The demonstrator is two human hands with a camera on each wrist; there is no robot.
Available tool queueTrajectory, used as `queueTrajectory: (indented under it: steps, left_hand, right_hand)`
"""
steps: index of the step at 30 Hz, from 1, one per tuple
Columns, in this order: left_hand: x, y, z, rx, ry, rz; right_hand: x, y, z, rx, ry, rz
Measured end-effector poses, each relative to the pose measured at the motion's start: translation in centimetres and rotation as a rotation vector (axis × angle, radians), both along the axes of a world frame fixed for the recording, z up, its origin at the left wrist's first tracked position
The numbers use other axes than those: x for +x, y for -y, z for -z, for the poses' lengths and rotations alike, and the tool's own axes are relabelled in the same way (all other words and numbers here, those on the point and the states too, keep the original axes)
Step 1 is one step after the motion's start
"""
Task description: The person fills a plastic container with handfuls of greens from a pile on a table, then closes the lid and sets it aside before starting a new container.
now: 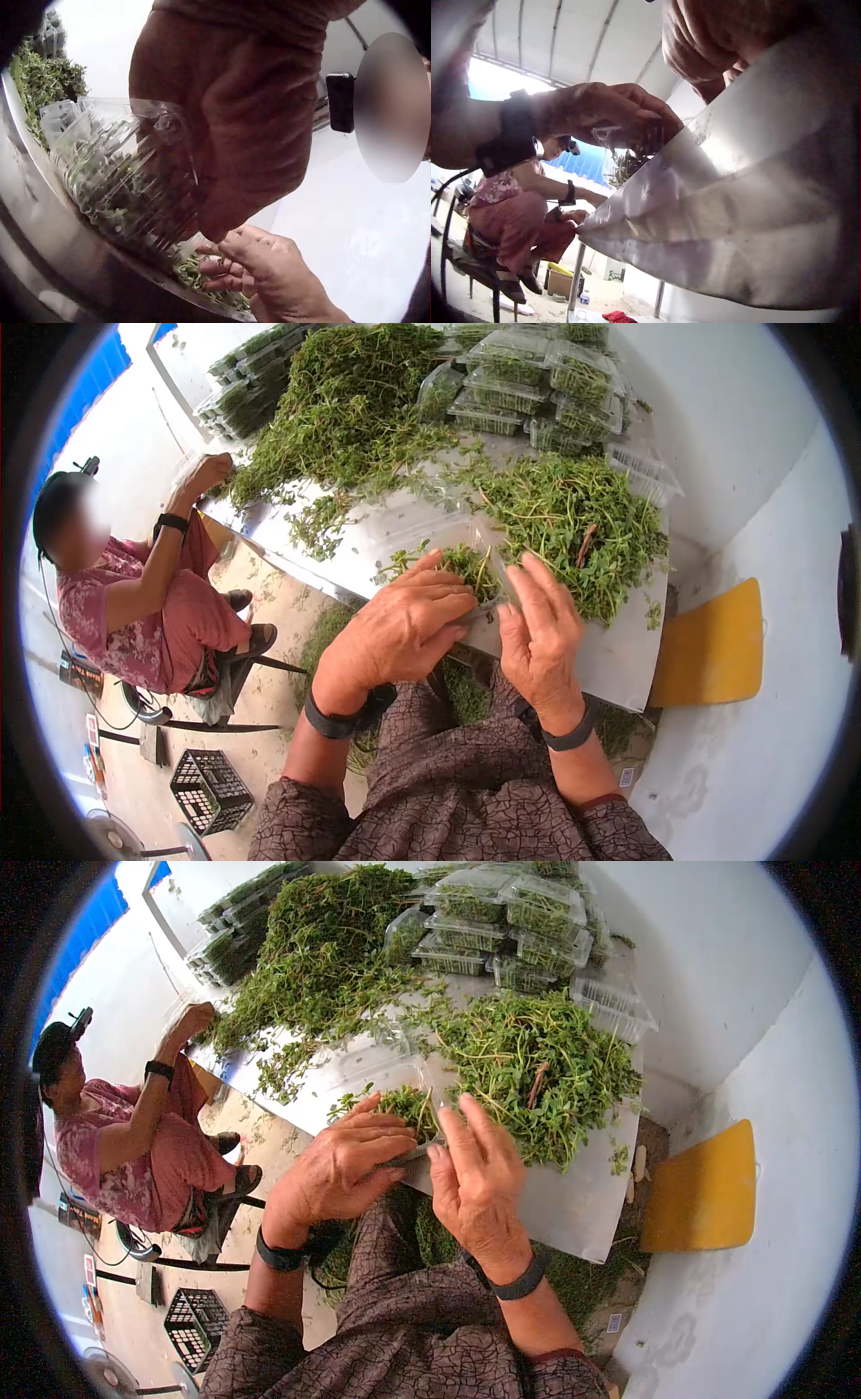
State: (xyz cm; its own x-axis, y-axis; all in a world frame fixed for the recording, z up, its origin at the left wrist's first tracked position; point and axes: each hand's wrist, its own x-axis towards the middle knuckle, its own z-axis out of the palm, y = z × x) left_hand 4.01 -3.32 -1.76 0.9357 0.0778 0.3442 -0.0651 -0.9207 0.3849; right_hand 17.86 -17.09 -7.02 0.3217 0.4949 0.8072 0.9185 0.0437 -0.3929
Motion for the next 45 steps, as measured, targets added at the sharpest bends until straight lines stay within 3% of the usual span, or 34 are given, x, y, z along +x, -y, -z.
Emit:
queueTrajectory:
  steps: [1, 3, 4, 12, 22, 45]
  left_hand:
    - [-0.1, 0.0, -0.1, 0.006, -0.012, 0.003]
    - [-0.2, 0.2, -0.2, 0.02, -0.002, -0.006]
    - [-0.3, 0.4, -0.1, 0.033, 0.008, -0.014]
    - [0.3, 1.4, -0.7, 0.117, 0.117, -0.096]
    - [1.0, 1.6, 0.8, 0.162, 0.004, -0.134]
    - [1.0, 1.6, 1.3, 0.035, 0.082, -0.118]
  right_hand:
    - [-0.2, 0.0, 0.0, -0.001, 0.001, 0.001]
    - [-0.8, 0.1, 0.0, -0.06, -0.294, 0.022]
    - [-0.8, 0.2, 0.1, -0.063, -0.293, 0.02]
    - [-0.2, 0.2, 0.5, -0.075, -0.086, -0.019]
    - [-0.1, 0.4, 0.2, -0.129, -0.075, -0.068]
    - [-0.1, 0.0, -0.5, -0.272, 0.058, -0.087]
